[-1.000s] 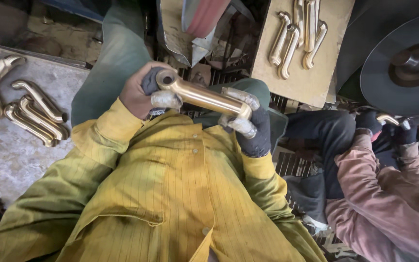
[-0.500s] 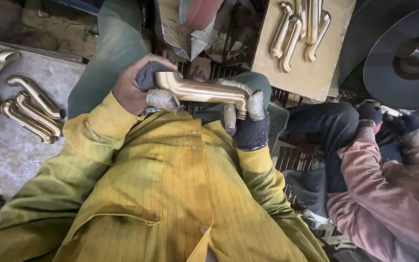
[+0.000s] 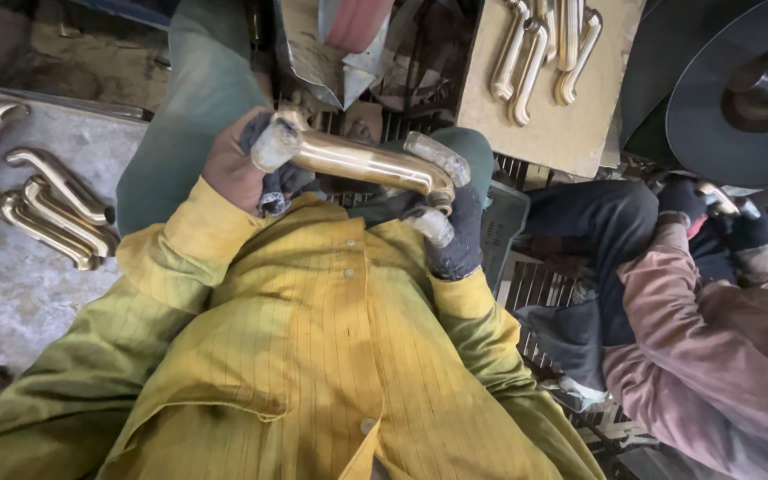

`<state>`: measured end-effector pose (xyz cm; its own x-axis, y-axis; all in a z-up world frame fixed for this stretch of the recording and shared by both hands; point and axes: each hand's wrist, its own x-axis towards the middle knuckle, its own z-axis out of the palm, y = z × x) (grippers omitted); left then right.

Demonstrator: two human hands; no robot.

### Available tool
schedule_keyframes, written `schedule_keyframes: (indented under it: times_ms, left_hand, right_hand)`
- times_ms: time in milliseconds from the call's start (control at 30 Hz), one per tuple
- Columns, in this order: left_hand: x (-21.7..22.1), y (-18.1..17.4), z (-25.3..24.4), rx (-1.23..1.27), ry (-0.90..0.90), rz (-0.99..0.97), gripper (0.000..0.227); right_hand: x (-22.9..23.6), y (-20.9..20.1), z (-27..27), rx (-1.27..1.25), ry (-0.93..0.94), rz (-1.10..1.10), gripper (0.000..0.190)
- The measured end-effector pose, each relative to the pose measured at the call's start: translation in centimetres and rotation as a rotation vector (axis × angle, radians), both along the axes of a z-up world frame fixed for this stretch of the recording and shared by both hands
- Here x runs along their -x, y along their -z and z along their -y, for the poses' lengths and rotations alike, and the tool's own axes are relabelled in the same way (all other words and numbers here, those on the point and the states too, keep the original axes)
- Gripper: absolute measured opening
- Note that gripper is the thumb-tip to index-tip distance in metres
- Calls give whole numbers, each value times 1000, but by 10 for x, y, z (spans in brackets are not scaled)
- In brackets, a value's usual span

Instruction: The person repeatedly picks up curved metal pipes and presses them against a rotating belt sander to smooth the surfaces. Finished pieces are placed on a nearby tray while new pieces are selected from a pile.

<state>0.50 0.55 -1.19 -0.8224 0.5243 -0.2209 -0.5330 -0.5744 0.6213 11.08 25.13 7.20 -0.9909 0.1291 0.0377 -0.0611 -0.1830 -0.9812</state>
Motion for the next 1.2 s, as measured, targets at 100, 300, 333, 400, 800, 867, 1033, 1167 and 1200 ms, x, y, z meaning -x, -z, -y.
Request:
schedule_keyframes:
  times_ms: [100, 300, 333, 400, 800, 867, 1033, 1167, 1200]
  left_hand:
    - [4, -6, 4, 8, -2, -101, 20]
    - [13, -35, 11, 120, 50, -342, 50]
    - [12, -37, 10, 155, 80, -411, 56]
    - [7, -39, 12, 233, 104, -519, 57]
    - [1, -12, 9, 237, 18, -133, 29]
    - [1, -11, 9, 240, 43, -25, 32]
    - [3, -15, 11, 140, 108, -86, 30]
    - [6, -26, 11, 111, 189, -149, 35]
    - [6, -31, 12, 135, 203, -153, 37]
  right_hand:
    - [2, 2, 0, 84, 37, 46, 86]
    - [3, 12, -2, 182, 30, 170, 83]
    - [2, 16, -3, 205, 17, 196, 82]
    - [-1, 26, -7, 254, -41, 173, 80]
    - [5, 19, -8, -146, 151, 41, 59]
    - [7, 4, -5, -100, 146, 97, 62]
    - [18, -19, 0, -47, 104, 161, 69]
    - [20, -20, -3, 11, 110, 168, 72]
    - [20, -20, -3, 26, 117, 155, 72]
